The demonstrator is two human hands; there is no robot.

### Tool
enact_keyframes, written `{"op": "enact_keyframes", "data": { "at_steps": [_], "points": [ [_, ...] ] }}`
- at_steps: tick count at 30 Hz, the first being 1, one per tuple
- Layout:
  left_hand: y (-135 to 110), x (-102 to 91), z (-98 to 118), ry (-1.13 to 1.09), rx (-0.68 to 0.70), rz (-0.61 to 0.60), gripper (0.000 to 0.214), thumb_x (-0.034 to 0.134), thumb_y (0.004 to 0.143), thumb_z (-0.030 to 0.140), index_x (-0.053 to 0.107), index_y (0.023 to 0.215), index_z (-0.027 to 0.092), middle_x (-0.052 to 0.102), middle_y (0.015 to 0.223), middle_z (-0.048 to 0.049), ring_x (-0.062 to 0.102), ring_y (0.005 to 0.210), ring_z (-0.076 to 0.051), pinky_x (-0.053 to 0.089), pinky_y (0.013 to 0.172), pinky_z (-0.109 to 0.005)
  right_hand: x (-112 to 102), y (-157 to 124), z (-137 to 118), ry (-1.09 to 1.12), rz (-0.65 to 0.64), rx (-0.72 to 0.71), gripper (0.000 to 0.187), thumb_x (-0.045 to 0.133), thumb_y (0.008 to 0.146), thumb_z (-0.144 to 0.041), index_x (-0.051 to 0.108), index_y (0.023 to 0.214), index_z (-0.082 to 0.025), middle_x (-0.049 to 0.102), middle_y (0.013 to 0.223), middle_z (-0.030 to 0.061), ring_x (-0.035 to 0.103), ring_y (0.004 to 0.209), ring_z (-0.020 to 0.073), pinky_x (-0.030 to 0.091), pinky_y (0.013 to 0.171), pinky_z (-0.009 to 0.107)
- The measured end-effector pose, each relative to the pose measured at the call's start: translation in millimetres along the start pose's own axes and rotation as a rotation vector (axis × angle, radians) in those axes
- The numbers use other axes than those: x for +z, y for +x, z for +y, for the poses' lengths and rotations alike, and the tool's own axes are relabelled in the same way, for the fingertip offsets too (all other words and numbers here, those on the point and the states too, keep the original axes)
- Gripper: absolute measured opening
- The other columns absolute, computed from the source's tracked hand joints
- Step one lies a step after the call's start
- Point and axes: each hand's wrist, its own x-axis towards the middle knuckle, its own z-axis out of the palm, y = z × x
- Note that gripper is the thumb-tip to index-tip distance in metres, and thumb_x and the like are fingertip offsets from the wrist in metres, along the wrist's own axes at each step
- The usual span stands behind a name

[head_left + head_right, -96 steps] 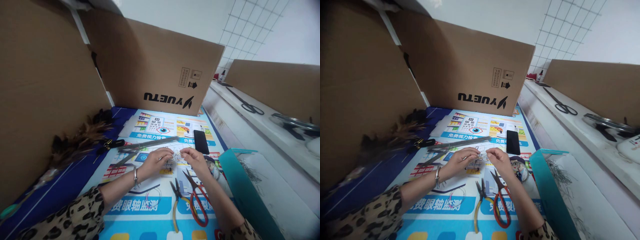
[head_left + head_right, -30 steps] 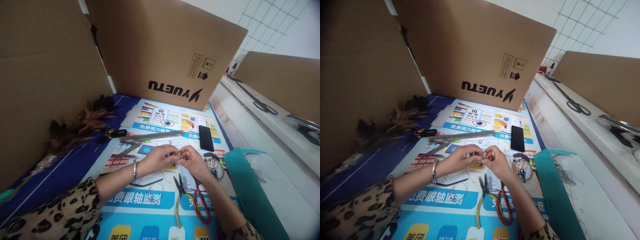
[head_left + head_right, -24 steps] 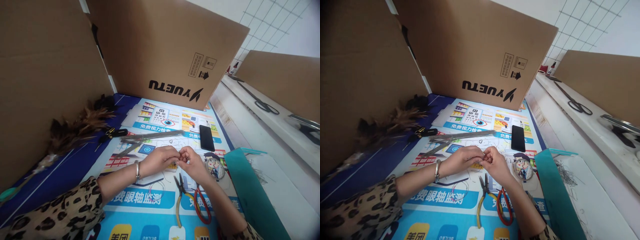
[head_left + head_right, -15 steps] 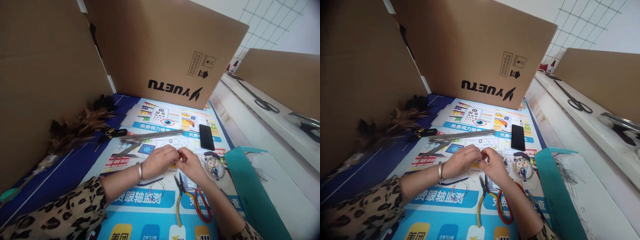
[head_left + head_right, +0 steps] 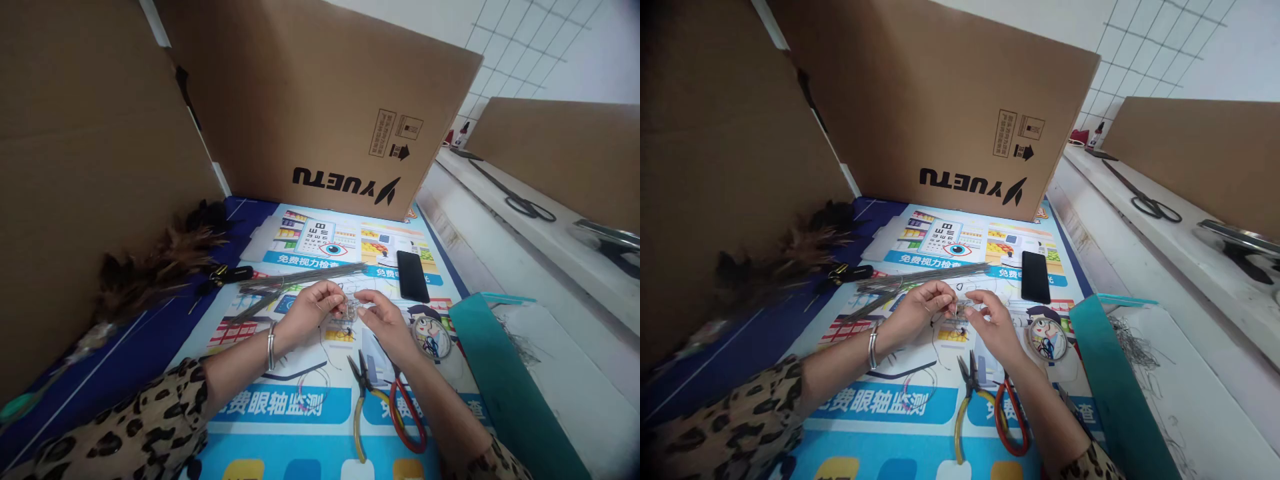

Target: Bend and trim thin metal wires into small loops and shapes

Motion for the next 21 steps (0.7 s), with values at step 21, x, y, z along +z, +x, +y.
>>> {"op": "enact_keyframes", "data": {
  "at_steps": [21],
  "points": [
    [2,-11.8,-2,-0.168,-0.211,-0.244,0.023,0.059,0.077,0.034,0.06,0.08,0.011,0.061,0.077,-0.0055,0.058,0.066,-0.011,0.043,0.065,-0.024,3,0,13,0.016,-0.077,0.04,0.01,0.053,0.079,-0.027,0.055,0.081,-0.018,0.057,0.073,-0.0008,0.05,0.066,0.0111,0.039,0.061,0.023]
  ]
}}
